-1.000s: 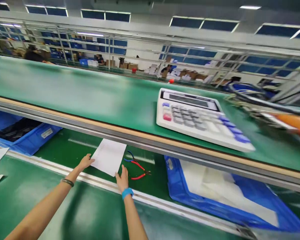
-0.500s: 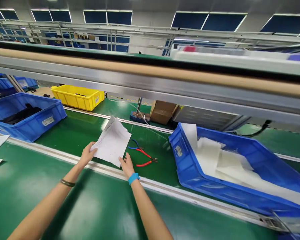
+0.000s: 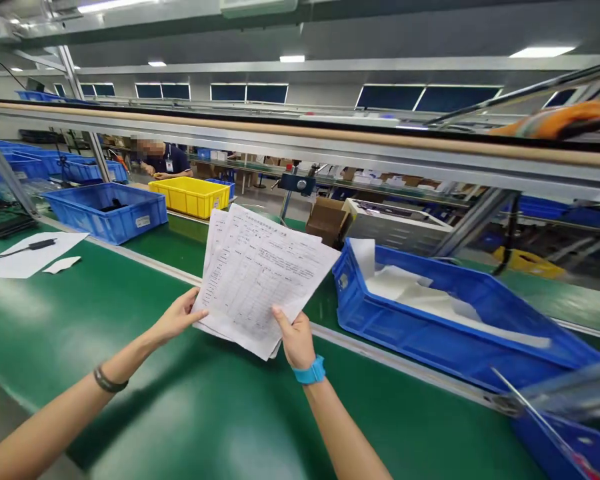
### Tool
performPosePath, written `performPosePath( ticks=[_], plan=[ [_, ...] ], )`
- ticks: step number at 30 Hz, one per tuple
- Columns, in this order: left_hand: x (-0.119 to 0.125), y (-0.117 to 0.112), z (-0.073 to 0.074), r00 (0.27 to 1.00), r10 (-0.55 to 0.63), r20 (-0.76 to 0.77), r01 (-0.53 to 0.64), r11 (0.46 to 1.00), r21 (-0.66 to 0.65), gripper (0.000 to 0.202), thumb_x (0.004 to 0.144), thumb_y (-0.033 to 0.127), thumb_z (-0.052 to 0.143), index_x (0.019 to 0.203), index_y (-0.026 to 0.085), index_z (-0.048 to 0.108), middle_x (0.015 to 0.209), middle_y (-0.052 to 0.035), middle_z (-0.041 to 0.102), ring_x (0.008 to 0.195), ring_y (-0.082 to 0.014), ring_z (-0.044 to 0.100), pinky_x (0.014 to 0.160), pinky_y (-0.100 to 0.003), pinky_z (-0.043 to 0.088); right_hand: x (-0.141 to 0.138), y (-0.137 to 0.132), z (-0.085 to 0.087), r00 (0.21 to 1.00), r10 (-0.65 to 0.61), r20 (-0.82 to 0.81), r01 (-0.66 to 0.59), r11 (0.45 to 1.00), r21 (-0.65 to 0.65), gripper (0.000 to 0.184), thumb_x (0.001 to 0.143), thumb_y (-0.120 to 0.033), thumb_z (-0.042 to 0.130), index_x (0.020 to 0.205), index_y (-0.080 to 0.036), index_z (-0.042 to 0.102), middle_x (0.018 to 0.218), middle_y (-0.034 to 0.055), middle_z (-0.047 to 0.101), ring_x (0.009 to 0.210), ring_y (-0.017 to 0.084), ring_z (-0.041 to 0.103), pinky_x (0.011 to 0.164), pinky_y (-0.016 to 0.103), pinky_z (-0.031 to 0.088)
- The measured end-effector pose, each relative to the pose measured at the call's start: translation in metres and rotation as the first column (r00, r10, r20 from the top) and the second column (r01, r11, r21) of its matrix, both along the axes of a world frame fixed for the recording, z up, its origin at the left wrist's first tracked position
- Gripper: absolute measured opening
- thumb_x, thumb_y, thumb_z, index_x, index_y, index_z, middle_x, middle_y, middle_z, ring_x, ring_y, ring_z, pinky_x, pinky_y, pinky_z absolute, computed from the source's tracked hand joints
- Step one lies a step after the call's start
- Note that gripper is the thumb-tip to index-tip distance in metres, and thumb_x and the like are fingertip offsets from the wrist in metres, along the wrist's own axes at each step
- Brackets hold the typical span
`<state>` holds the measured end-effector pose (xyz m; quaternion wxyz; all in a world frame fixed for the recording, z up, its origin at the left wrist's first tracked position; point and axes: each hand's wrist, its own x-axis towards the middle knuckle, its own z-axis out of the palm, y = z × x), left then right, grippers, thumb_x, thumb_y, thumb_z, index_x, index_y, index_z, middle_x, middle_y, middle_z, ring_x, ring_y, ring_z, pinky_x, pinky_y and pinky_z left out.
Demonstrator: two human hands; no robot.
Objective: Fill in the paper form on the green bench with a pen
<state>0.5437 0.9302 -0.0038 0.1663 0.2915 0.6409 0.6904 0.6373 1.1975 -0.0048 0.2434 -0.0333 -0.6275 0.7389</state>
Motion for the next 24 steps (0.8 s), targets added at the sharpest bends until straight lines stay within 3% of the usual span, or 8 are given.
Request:
performPosePath(
  ticks=[3,6,9,14,17,21,24],
  plan=[
    [0.032,0.03,0.013,0.999,0.05,-0.01,-0.05,0.999,0.02,0.051,0.078,0.044,0.074,0.119,0.016,0.059,0.123,-0.0129,0.067,0.115,-0.0286,0.062,0.1,-0.041,0.049,0.052,0.022,0.0,0.998,-0.059,-0.017,0.061,0.992,0.109,0.044,0.076,-0.052,0.076,0.105,-0.018,0.075,0.116,0.0122,0.072,0.115,0.033,0.062,0.104,0.051,0.046],
    [0.054,0.057,0.015,0.999,0.043,0.019,-0.043,0.999,-0.02,0.059,0.07,0.045,0.081,0.117,0.015,0.063,0.125,-0.0136,0.067,0.118,-0.0321,0.061,0.103,-0.045,0.048,0.089,0.045,-0.01,0.995,-0.097,0.007,0.094,0.978,0.189,0.047,0.074,-0.056,0.076,0.101,-0.017,0.075,0.108,0.0133,0.075,0.105,0.034,0.067,0.097,0.052,0.05],
    [0.07,0.076,0.004,0.999,0.012,0.039,-0.01,0.999,-0.052,0.063,0.066,0.045,0.083,0.118,0.014,0.065,0.127,-0.0154,0.066,0.121,-0.0344,0.058,0.107,-0.049,0.044,0.111,0.06,-0.026,0.993,-0.106,0.058,0.089,0.967,0.237,0.053,0.069,-0.06,0.077,0.099,-0.017,0.074,0.105,0.0147,0.075,0.1,0.036,0.068,0.093,0.053,0.052],
    [0.08,0.095,-0.02,0.999,-0.005,0.039,0.007,0.997,-0.072,0.068,0.06,0.05,0.085,0.113,0.011,0.067,0.124,-0.0201,0.066,0.118,-0.0381,0.06,0.106,-0.054,0.043,0.124,0.066,-0.043,0.992,-0.058,0.108,0.03,0.97,0.243,0.062,0.069,-0.067,0.073,0.104,-0.016,0.072,0.113,0.0159,0.073,0.11,0.038,0.064,0.099,0.054,0.048],
    [0.08,0.101,-0.018,1.0,0.001,0.013,0.0,0.999,-0.051,0.066,0.064,0.055,0.081,0.11,0.011,0.067,0.12,-0.0196,0.069,0.117,-0.0375,0.061,0.105,-0.052,0.045,0.128,0.066,-0.032,0.993,-0.101,0.059,0.084,0.969,0.233,0.056,0.075,-0.065,0.069,0.107,-0.019,0.071,0.117,0.0131,0.072,0.112,0.036,0.063,0.1,0.051,0.047],
    [0.083,0.105,0.008,0.998,0.041,-0.054,-0.041,0.999,-0.003,0.059,0.07,0.057,0.075,0.11,0.013,0.068,0.119,-0.0146,0.07,0.117,-0.0349,0.061,0.103,-0.046,0.048,0.137,0.07,-0.002,0.978,-0.203,-0.048,0.209,0.951,0.227,0.046,0.076,-0.059,0.071,0.101,-0.02,0.073,0.105,0.0104,0.075,0.103,0.034,0.066,0.094,0.047,0.05],
    [0.083,0.107,0.023,0.992,0.062,-0.11,-0.062,0.998,0.01,0.062,0.068,0.058,0.076,0.111,0.015,0.067,0.119,-0.013,0.07,0.116,-0.0352,0.061,0.1,-0.046,0.049,0.143,0.073,0.008,0.971,-0.226,-0.079,0.238,0.947,0.215,0.043,0.074,-0.059,0.072,0.093,-0.021,0.074,0.098,0.0098,0.076,0.097,0.032,0.066,0.09,0.045,0.051]
  ],
)
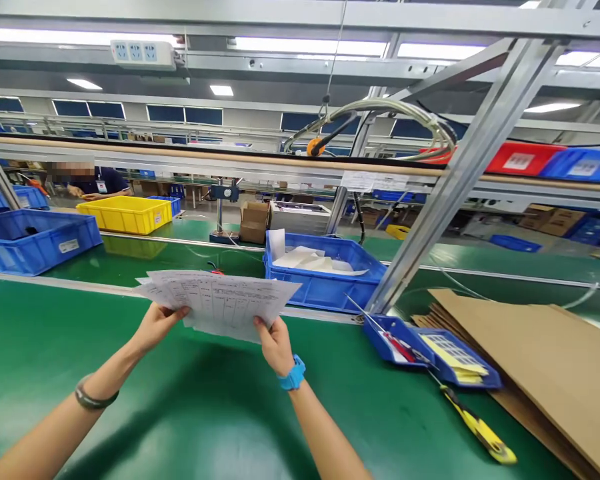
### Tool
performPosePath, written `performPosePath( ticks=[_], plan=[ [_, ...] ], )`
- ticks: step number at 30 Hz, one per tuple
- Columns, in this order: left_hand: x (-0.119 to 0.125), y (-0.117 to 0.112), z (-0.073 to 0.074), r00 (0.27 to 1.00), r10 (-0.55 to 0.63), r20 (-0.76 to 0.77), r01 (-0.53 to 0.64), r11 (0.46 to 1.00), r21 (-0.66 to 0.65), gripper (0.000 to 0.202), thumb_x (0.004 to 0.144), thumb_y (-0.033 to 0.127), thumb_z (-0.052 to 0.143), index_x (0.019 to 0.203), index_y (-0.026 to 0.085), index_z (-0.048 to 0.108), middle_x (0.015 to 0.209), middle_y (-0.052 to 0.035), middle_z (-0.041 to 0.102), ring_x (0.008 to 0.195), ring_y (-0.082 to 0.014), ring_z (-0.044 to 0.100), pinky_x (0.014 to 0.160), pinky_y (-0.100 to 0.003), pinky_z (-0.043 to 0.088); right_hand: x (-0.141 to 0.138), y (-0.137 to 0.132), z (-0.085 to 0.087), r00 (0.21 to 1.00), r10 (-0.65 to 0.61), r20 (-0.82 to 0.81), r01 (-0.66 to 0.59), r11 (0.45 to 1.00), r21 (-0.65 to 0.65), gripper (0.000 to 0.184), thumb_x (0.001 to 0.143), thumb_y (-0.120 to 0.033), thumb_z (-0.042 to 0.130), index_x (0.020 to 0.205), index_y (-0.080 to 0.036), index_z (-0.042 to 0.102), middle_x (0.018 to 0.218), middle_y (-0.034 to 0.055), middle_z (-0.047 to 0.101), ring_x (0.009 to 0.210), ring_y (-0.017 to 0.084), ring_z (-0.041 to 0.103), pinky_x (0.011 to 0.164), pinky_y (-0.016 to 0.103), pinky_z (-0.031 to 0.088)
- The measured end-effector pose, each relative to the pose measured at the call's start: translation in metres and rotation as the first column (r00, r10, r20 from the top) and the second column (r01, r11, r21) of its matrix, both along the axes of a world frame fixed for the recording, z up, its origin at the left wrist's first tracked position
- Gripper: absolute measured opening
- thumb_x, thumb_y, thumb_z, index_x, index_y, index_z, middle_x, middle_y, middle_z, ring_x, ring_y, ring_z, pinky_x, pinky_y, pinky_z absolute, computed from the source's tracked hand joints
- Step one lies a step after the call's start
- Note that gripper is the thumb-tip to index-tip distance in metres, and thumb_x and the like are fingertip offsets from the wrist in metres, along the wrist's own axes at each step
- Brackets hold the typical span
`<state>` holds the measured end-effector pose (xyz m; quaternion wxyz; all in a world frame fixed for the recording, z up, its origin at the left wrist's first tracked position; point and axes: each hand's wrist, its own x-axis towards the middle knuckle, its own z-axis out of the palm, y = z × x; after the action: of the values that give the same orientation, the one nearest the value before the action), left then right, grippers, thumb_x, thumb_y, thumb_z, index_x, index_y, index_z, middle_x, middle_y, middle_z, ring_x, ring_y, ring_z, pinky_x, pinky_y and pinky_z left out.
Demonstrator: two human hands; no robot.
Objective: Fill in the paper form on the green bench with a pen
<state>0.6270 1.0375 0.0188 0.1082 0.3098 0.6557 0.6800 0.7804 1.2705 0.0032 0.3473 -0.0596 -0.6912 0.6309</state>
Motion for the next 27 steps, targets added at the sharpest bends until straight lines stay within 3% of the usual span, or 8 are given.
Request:
performPosePath(
  ticks=[3,6,9,13,17,21,24,27],
  plan=[
    [-0.005,0.006,-0.008,0.996,-0.067,0.052,0.068,0.998,-0.006,0.065,0.066,0.058,0.078,0.112,0.014,0.066,0.119,-0.0147,0.07,0.114,-0.0343,0.061,0.1,-0.047,0.048,0.003,0.001,-0.013,0.998,0.022,0.055,-0.019,0.999,-0.047,0.045,0.072,-0.059,0.075,0.096,-0.022,0.074,0.103,0.0103,0.075,0.101,0.033,0.065,0.093,0.045,0.05],
    [-0.012,0.012,-0.033,0.985,-0.131,0.109,0.133,0.991,-0.014,0.064,0.064,0.058,0.08,0.108,0.014,0.065,0.113,-0.0158,0.071,0.109,-0.0321,0.064,0.098,-0.046,0.049,0.001,0.001,-0.038,0.99,0.056,0.128,-0.048,0.997,-0.067,0.047,0.071,-0.059,0.076,0.099,-0.022,0.073,0.105,0.0106,0.074,0.106,0.034,0.063,0.098,0.049,0.047],
    [-0.018,0.016,-0.054,0.988,-0.115,0.103,0.118,0.992,-0.031,0.063,0.062,0.061,0.079,0.102,0.014,0.066,0.1,-0.0132,0.073,0.096,-0.0285,0.067,0.091,-0.043,0.051,-0.003,0.004,-0.052,0.99,0.062,0.125,-0.065,0.998,0.019,0.042,0.074,-0.06,0.072,0.092,-0.022,0.073,0.094,0.0093,0.073,0.095,0.032,0.064,0.095,0.05,0.047],
    [-0.016,0.013,-0.056,0.993,-0.102,0.061,0.106,0.993,-0.059,0.049,0.069,0.058,0.074,0.092,0.015,0.068,0.09,-0.0092,0.072,0.086,-0.0251,0.065,0.084,-0.038,0.051,-0.01,0.011,-0.044,0.997,-0.005,0.082,-0.002,0.997,0.078,0.036,0.079,-0.057,0.067,0.086,-0.022,0.07,0.088,0.0071,0.069,0.085,0.028,0.063,0.087,0.043,0.05],
    [0.001,0.006,-0.05,0.973,-0.183,0.138,0.202,0.97,-0.139,0.049,0.064,0.054,0.079,0.094,0.017,0.069,0.1,-0.0117,0.073,0.095,-0.0305,0.065,0.083,-0.039,0.053,-0.012,0.02,-0.033,0.981,-0.135,0.137,0.111,0.979,0.17,0.035,0.082,-0.042,0.064,0.111,-0.023,0.063,0.114,0.0081,0.068,0.106,0.028,0.06,0.097,0.04,0.046],
    [0.007,-0.001,-0.06,0.93,-0.164,0.329,0.263,0.921,-0.286,0.07,0.059,0.062,0.079,0.111,0.016,0.065,0.113,-0.0136,0.071,0.099,-0.0334,0.067,0.08,-0.042,0.057,-0.002,0.022,-0.051,0.902,-0.203,0.38,0.07,0.939,0.336,0.029,0.076,-0.025,0.067,0.104,-0.023,0.063,0.104,0.004,0.07,0.096,0.024,0.064,0.087,0.036,0.051],
    [-0.001,-0.001,-0.077,0.926,-0.11,0.362,0.244,0.904,-0.351,0.073,0.055,0.075,0.074,0.101,0.018,0.068,0.101,-0.0101,0.074,0.093,-0.0317,0.069,0.078,-0.041,0.059,0.011,0.017,-0.074,0.813,-0.254,0.524,0.036,0.92,0.391,0.02,0.07,-0.02,0.073,0.088,-0.024,0.064,0.088,-0.0004,0.071,0.08,0.021,0.066,0.072,0.032,0.053],
    [-0.007,-0.002,-0.093,0.917,-0.132,0.375,0.294,0.86,-0.417,0.069,0.048,0.08,0.073,0.082,0.02,0.069,0.083,-0.0069,0.075,0.08,-0.0298,0.069,0.07,-0.038,0.06,0.026,0.021,-0.079,0.723,-0.303,0.621,-0.012,0.893,0.45,0.021,0.07,-0.024,0.078,0.088,-0.025,0.067,0.078,-0.0029,0.071,0.071,0.019,0.067,0.064,0.028,0.052]
  ],
)
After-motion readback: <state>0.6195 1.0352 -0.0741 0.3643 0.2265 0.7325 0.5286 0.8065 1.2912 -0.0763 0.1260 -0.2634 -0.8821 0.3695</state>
